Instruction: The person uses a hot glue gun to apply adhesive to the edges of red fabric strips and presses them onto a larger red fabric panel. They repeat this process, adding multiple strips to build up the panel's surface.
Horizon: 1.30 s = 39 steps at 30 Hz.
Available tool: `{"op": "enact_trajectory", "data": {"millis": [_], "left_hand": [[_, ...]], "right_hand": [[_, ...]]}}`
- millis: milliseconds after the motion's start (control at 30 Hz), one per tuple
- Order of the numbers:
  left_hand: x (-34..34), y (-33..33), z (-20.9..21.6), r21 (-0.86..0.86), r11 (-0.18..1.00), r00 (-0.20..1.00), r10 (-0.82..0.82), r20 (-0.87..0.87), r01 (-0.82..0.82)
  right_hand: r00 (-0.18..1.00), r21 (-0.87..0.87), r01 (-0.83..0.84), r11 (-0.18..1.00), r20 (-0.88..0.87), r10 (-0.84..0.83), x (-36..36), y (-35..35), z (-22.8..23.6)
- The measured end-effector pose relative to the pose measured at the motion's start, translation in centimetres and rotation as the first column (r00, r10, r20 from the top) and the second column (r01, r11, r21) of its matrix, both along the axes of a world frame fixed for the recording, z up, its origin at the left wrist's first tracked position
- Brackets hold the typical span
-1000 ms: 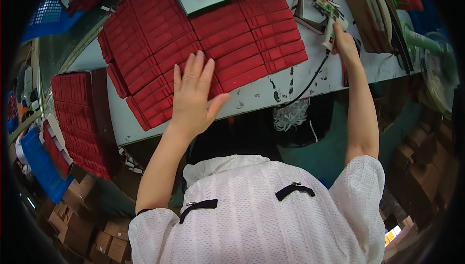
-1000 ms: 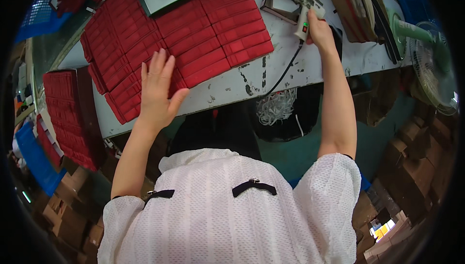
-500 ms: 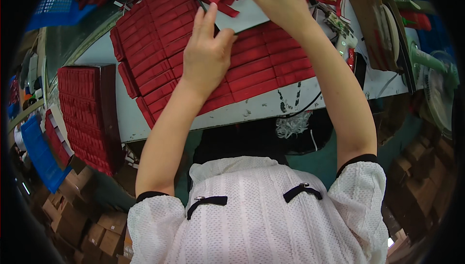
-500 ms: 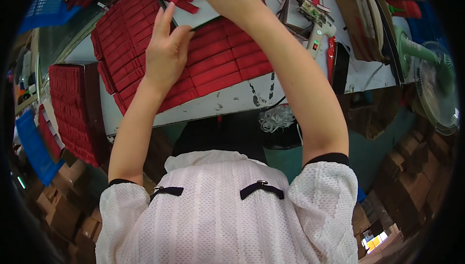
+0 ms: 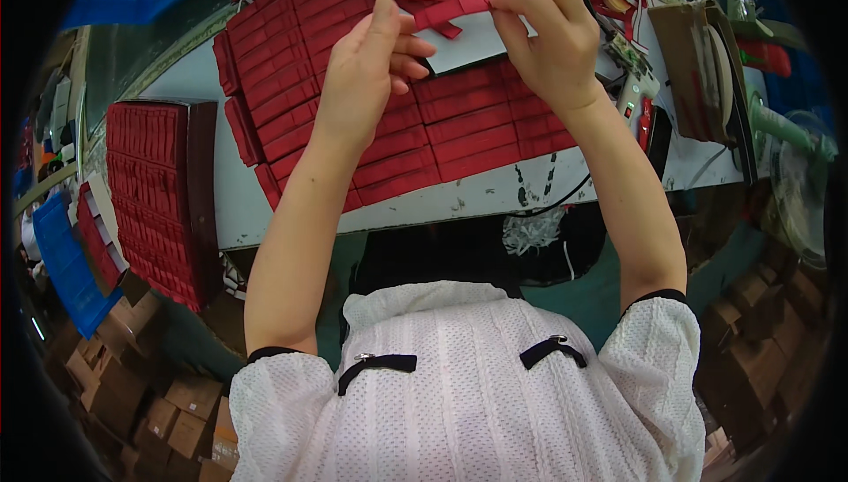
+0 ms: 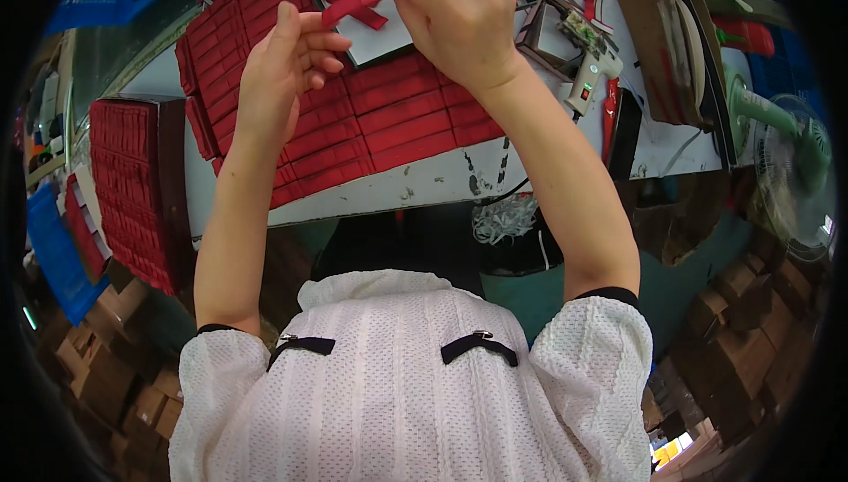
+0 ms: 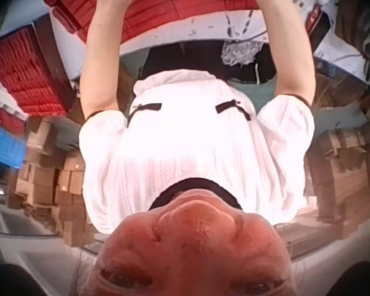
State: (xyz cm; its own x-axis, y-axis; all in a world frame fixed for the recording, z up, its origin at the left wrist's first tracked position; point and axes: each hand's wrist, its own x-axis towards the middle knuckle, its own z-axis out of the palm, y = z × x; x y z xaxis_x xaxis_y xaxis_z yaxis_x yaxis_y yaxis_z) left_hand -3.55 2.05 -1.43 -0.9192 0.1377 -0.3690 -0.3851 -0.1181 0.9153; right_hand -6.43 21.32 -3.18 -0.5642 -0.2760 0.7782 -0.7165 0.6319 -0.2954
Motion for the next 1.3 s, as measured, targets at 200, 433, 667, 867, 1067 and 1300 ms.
{"op": "enact_trajectory", "data": {"millis": [200, 433, 667, 867, 1067, 1300], "left_hand": [[0.8, 0.9, -0.3, -0.07, 0.984, 0.972, -0.174, -0.157, 0.165], [3.3, 0.8, 0.0, -0.199, 0.975, 0.956, -0.145, -0.255, 0.095], [8.5, -0.9, -2.6, -0.233, 0.961, 0.954, -0.203, -0.219, 0.151], [9.5, 0.2, -4.2, -0.442, 0.878, 0.914, -0.318, -0.253, 0.183], [9.0, 1.2, -4.6, -0.668, 0.733, 0.894, -0.377, -0.24, 0.129], [9.0, 1.9, -4.5, -0.765, 0.639, 0.899, -0.379, -0.219, 0.083]], "right_hand": [[0.999, -0.024, -0.026, 0.999, 0.047, 0.027, 2.1, -0.2, 0.1], [0.992, 0.179, 0.014, 0.984, -0.127, 0.01, 4.1, 1.2, 0.1], [0.716, 0.059, 0.249, 0.967, 0.661, -0.225, 16.6, 7.5, 0.3], [0.564, 0.371, 0.262, 0.891, 0.69, -0.453, 21.6, 7.3, 1.1], [0.65, 0.101, 0.353, 0.93, 0.688, -0.321, 20.5, 4.2, 0.4], [0.623, -0.085, 0.424, 0.902, 0.75, -0.222, 18.7, 3.2, -0.7]]}}
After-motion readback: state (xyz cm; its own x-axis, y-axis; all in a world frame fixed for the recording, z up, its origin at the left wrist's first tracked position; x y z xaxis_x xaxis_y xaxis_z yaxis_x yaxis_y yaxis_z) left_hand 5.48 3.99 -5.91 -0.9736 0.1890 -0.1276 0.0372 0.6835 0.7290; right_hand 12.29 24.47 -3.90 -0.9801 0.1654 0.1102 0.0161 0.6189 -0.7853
